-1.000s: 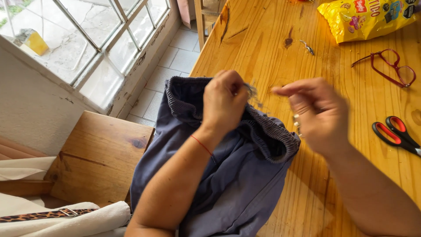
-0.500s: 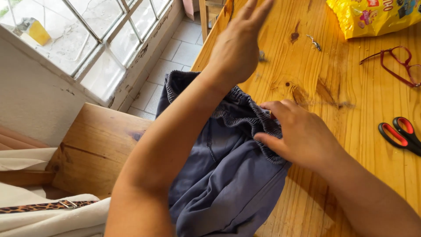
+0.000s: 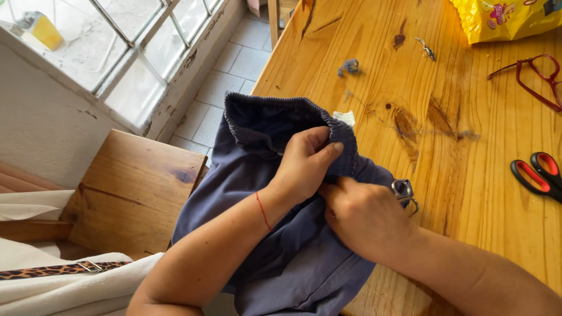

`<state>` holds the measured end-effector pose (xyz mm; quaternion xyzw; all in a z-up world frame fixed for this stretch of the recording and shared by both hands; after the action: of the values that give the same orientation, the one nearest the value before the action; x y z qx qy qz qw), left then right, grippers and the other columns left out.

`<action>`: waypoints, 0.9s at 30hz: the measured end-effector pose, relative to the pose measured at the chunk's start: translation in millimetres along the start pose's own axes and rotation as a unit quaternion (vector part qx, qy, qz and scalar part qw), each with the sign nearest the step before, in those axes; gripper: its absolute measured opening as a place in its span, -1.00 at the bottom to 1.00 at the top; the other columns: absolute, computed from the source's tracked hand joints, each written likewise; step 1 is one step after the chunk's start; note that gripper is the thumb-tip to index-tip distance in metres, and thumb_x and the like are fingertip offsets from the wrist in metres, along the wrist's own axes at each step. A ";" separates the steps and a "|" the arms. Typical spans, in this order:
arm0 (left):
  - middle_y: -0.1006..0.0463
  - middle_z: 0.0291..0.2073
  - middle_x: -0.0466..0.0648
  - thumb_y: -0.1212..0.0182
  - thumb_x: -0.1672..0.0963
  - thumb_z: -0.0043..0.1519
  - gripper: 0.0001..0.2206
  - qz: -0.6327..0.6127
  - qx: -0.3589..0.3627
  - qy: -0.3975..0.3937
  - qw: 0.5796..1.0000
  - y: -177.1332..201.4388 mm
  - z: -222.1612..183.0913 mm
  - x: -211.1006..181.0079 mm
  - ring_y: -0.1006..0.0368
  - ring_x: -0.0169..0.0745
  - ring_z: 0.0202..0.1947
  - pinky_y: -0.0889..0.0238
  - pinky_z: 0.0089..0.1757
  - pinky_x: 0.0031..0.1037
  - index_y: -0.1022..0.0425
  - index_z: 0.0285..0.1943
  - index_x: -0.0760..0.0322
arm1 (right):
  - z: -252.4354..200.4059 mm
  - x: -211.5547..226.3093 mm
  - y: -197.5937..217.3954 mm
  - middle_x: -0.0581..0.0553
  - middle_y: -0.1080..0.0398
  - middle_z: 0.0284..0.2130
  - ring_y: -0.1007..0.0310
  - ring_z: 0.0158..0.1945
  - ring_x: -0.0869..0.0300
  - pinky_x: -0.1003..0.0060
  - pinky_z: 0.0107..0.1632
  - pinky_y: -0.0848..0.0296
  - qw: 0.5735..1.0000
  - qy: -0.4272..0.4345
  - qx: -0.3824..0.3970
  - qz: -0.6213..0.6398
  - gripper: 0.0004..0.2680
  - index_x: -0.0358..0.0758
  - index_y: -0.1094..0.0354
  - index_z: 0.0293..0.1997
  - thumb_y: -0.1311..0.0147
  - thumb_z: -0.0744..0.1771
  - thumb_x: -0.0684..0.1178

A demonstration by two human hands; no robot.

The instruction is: Threading a drawstring through the waistband of a pair of shorts using a safety pin.

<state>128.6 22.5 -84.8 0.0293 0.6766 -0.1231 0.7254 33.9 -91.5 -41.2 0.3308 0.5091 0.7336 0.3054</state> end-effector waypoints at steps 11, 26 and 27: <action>-0.50 -0.24 -0.33 -0.13 0.19 0.60 -0.83 0.071 -0.019 -0.071 0.995 -15.3 -14.1 8.5 -0.35 -0.46 -0.15 -0.35 -0.09 -0.37 -0.52 -0.10 0.11 | 48.3 -106.5 67.6 0.00 -0.65 -0.04 -0.20 -0.61 0.25 0.20 -0.40 -0.33 0.980 -0.129 -0.062 0.138 -0.49 -0.19 -0.61 0.42 -0.02 0.50 0.42; -0.81 -0.19 -0.08 -0.55 0.21 0.44 -0.87 -0.104 0.107 0.095 0.984 -24.2 -28.6 55.0 -0.64 -0.31 -0.13 -0.58 -0.10 -0.43 -0.78 0.09 0.42 | 49.3 -155.4 20.5 0.05 -0.35 -0.61 -0.27 -0.46 0.34 0.42 -0.32 -0.25 0.930 -0.191 -0.094 0.301 -0.79 -0.16 -0.65 -0.26 -0.49 0.52 0.00; -0.79 -0.11 -0.02 -0.60 0.20 0.40 -0.73 -0.113 0.116 0.093 0.982 -23.2 -25.0 50.9 -0.66 -0.19 -0.05 -0.60 -0.02 -0.34 -0.71 0.23 0.42 | 48.4 -160.2 20.5 0.02 -0.36 -0.60 -0.28 -0.46 0.31 0.39 -0.32 -0.27 0.932 -0.189 -0.095 0.295 -0.77 -0.16 -0.67 -0.25 -0.46 0.54 0.01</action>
<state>101.9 -1.8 -134.3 0.0479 0.7213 -0.2783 0.6325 165.4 -197.0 -36.9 0.5681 0.2498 0.7593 0.1957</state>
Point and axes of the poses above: each hand's wrist, its own z-axis towards the middle knuckle, its own y-axis out of the back of the hand, x = y × z, the point moved 8 cm from there along z, towards the middle knuckle
